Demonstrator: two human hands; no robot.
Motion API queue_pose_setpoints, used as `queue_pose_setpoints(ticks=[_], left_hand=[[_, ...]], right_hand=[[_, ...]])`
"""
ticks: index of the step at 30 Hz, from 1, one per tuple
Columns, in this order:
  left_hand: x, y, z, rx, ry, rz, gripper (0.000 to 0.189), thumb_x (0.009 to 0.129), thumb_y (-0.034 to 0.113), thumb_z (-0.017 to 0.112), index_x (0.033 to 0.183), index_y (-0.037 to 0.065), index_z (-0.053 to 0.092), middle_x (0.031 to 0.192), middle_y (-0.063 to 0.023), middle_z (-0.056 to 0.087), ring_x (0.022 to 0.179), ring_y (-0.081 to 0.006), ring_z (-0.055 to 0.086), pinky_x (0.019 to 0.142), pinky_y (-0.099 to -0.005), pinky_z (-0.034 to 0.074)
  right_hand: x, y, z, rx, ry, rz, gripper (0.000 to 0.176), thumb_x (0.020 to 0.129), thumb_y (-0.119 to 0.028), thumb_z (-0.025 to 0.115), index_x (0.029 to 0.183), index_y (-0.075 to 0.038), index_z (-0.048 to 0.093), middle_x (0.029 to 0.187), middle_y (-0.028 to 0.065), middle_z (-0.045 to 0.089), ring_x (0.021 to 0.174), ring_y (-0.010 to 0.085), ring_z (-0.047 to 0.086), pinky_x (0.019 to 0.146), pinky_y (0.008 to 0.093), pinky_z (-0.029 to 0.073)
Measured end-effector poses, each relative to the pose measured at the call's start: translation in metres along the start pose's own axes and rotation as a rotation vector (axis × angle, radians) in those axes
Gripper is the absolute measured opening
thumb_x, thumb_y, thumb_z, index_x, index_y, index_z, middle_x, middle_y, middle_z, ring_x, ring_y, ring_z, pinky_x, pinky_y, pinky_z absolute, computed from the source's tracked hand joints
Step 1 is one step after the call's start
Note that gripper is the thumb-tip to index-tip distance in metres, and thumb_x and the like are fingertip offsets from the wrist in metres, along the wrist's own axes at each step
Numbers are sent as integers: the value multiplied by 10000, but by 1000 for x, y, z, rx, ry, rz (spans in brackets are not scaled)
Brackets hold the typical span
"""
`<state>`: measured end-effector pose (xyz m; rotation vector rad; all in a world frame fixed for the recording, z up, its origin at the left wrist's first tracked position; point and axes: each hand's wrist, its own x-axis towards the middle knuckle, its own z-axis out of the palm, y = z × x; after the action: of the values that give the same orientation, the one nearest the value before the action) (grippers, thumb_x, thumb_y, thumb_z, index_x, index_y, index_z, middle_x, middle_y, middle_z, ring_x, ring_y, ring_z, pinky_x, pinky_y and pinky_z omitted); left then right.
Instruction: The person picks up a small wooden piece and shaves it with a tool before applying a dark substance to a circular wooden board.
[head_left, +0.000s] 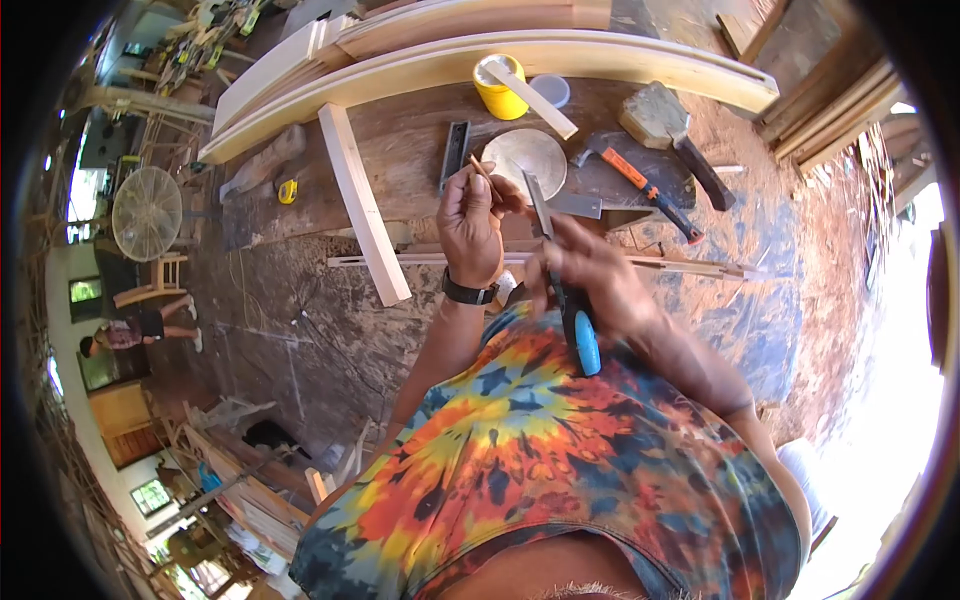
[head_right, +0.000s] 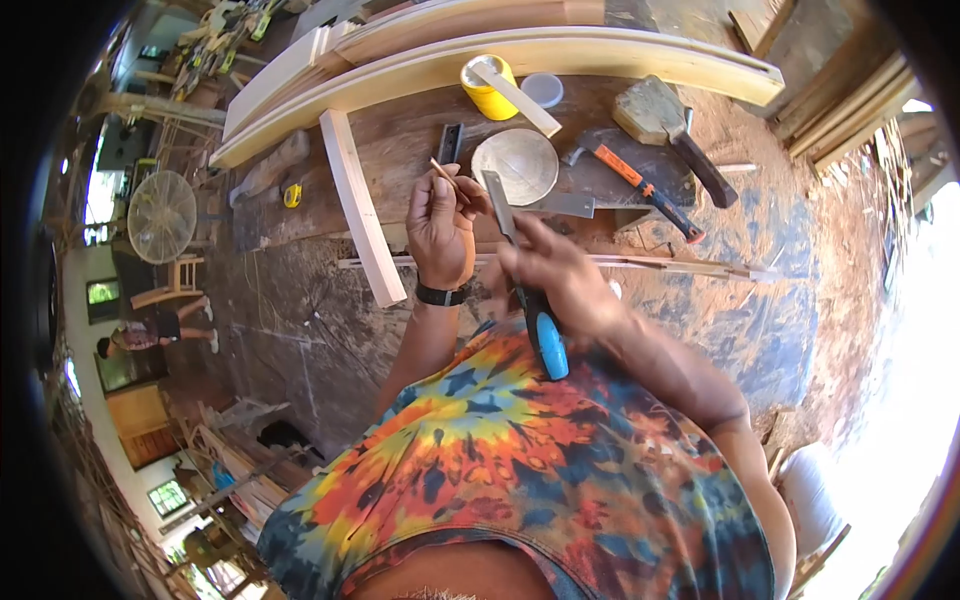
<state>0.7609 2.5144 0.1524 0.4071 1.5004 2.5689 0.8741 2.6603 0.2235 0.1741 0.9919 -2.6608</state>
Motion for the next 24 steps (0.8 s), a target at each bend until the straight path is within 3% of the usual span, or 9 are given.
queue_pose_setpoints(ticks=[5, 8, 10, 12, 14, 16, 20, 22, 24], left_hand=[[-4, 9, -42, 122, 256, -94, 240, 1089, 221, 538, 1261, 57, 570, 895, -71, 680, 729, -179, 681, 641, -312, 585], [-17, 23, -69, 234, 324, -112, 386, 1080, 174, 546, 1443, 50, 503, 875, -57, 662, 713, -143, 656, 643, -276, 569], [-28, 35, -83, 278, 341, -139, 444, 1079, 151, 536, 1503, 53, 444, 877, -56, 662, 710, -133, 648, 645, -273, 564], [-42, 42, -101, 328, 349, -176, 509, 1078, 128, 526, 1562, 55, 386, 879, -55, 662, 708, -124, 640, 646, -269, 558], [-56, 45, -123, 397, 284, -281, 579, 1075, 94, 501, 1613, 61, 289, 891, -59, 671, 707, -114, 631, 646, -267, 552], [-67, 49, -136, 370, 327, -333, 539, 1066, 75, 498, 1580, 34, 341, 899, -69, 678, 718, -123, 651, 649, -267, 560], [-89, 48, -163, 252, 467, -386, 429, 1045, 55, 513, 1464, -20, 461, 922, -97, 697, 757, -142, 696, 652, -268, 578], [-92, 50, -180, 264, 482, -425, 432, 1035, 41, 530, 1457, -31, 468, 946, -93, 692, 760, -141, 697, 638, -265, 577], [-90, 56, -193, 301, 501, -458, 423, 1020, 25, 559, 1436, -22, 498, 978, -92, 664, 780, -148, 702, 623, -273, 579]], right_hand=[[-7, 33, -22, -142, 272, 284, 705, 945, -80, 701, 1550, -20, 343, 924, 64, 589, 653, 170, 632, 587, 319, 544], [49, 54, -48, -268, 270, 394, 671, 929, -59, 692, 1528, -35, 390, 906, 59, 601, 633, 160, 621, 566, 327, 537], [106, 75, -60, -596, 199, 328, 677, 881, -57, 705, 1498, -15, 431, 862, 71, 617, 625, 167, 625, 575, 331, 538], [174, 81, -52, -1061, 135, 156, 588, 848, -108, 708, 1403, -14, 538, 929, 158, 679, 731, 254, 693, 662, 378, 569], [251, 122, -70, -1489, 229, -320, 571, 838, -181, 697, 1340, 47, 551, 990, 275, 719, 916, 408, 731, 820, 463, 585], [313, 120, -42, -1461, 373, 81, 451, 869, -199, 631, 1257, 31, 606, 1157, 357, 669, 1115, 465, 664, 963, 490, 542], [419, 168, -68, -1599, 389, 94, 377, 889, -162, 576, 1225, 1, 626, 1226, 366, 627, 1180, 471, 631, 1000, 493, 528], [449, 185, -75, -1651, 481, -55, 417, 866, -133, 552, 1231, 61, 606, 1186, 369, 641, 1168, 500, 616, 1006, 540, 500], [461, 190, -73, -1679, 496, -127, 412, 870, -159, 577, 1227, 45, 617, 1219, 354, 630, 1200, 494, 592, 1027, 545, 481]])
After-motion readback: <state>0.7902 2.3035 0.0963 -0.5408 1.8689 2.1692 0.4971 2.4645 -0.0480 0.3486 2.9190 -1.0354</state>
